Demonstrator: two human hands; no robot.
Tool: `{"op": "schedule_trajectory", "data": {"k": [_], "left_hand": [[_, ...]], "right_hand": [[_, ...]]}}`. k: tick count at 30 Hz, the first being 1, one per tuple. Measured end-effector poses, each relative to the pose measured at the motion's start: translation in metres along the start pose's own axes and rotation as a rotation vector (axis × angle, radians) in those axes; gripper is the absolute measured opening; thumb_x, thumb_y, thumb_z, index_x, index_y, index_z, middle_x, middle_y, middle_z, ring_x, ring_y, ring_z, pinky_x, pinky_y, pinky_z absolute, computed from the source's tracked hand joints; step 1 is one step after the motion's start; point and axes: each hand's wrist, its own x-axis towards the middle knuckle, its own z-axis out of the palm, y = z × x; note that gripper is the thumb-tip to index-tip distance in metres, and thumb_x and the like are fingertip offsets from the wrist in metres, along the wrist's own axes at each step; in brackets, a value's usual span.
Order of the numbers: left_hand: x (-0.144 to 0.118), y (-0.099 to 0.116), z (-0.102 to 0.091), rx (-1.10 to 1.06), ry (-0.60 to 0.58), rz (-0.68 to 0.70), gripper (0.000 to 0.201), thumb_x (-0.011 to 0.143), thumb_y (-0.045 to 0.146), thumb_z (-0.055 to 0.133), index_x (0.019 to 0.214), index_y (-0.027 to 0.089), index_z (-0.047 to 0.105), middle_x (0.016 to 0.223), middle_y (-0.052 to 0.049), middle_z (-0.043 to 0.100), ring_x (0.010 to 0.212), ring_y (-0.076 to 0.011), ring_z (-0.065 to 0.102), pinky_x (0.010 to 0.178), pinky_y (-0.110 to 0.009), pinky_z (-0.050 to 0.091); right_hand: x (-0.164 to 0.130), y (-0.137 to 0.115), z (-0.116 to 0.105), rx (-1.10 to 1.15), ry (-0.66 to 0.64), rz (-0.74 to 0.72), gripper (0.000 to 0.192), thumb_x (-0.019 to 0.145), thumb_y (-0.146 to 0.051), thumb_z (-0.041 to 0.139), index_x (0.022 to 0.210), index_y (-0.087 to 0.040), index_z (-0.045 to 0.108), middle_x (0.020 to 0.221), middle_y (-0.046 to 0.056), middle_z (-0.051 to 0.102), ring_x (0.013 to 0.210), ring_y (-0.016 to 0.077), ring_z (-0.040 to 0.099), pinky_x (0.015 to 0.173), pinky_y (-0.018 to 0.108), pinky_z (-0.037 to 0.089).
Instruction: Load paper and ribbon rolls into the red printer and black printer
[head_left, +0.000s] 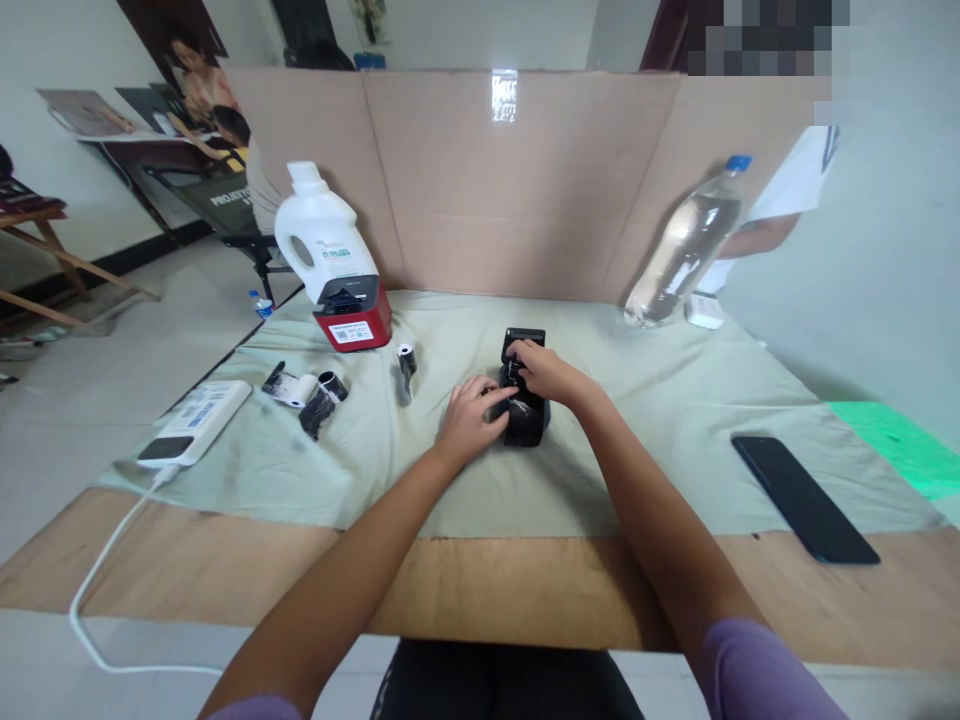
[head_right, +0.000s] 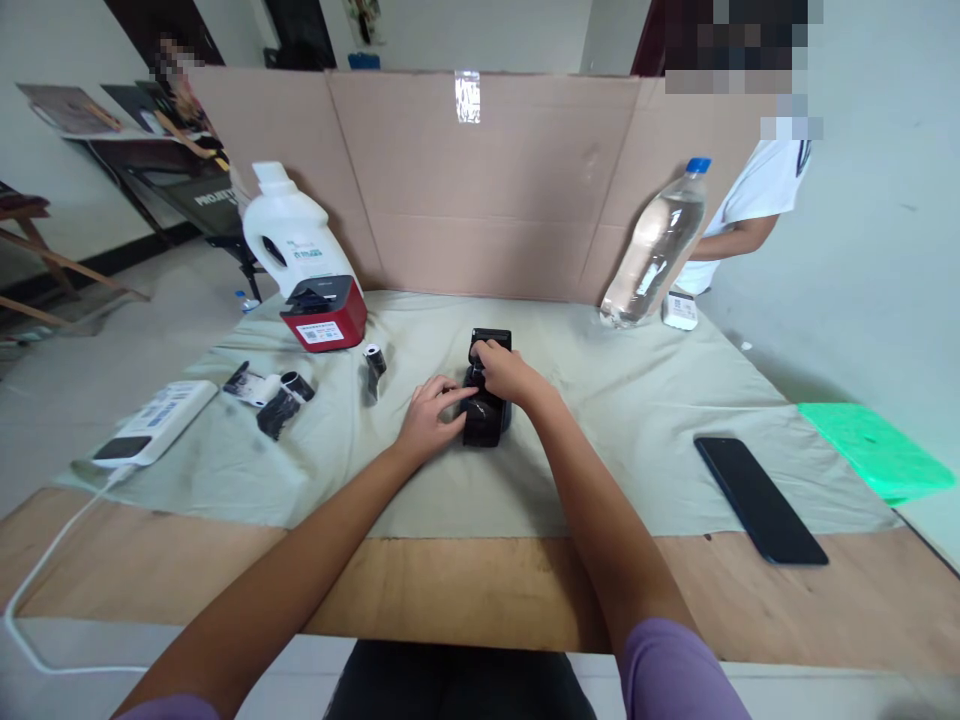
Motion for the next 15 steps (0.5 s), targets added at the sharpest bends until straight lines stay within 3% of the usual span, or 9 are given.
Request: {"op": "schedule_trajectory", "data": {"k": [5,8,12,15], "left_hand": [[0.001,0.000,0.001,0.029,-0.019,-0.001,0.029,0.089,0.025,0.065,0.115,0.031,0.076,0.106,-0.004,0.066,0.105,-0.0212,0.060,0.091,-0.036,0.044],[0.001,0.001,0.001,0.042,-0.023,0.005,0.026,0.090,0.025,0.065,0.112,0.031,0.077,0.104,-0.004,0.066,0.101,-0.0206,0.060,0.089,-0.036,0.044],[0.001,0.002,0.000,0.056,-0.021,0.044,0.026,0.093,0.025,0.061,0.113,0.032,0.077,0.098,-0.003,0.067,0.098,-0.0198,0.060,0.086,-0.035,0.043],[0.001,0.003,0.000,0.060,-0.012,0.065,0.027,0.095,0.023,0.059,0.113,0.031,0.077,0.094,-0.003,0.068,0.095,-0.0195,0.060,0.084,-0.036,0.042]], "right_hand": [[-0.001,-0.009,0.002,-0.166,0.019,0.066,0.036,0.082,-0.005,0.058,0.116,-0.017,0.060,0.117,0.016,0.067,0.116,0.0352,0.052,0.090,0.044,0.042],[0.001,-0.010,-0.003,-0.176,0.111,0.077,0.027,0.085,-0.009,0.058,0.110,-0.017,0.065,0.113,0.016,0.068,0.111,0.0347,0.052,0.090,0.044,0.043],[0.004,-0.003,-0.009,-0.169,0.328,0.143,0.034,0.094,-0.016,0.051,0.126,-0.013,0.062,0.129,0.020,0.060,0.117,0.0369,0.048,0.097,0.049,0.043],[0.002,0.003,-0.014,-0.097,0.311,0.147,0.035,0.093,-0.014,0.051,0.126,-0.013,0.064,0.128,0.018,0.061,0.113,0.0330,0.053,0.099,0.046,0.044]]}}
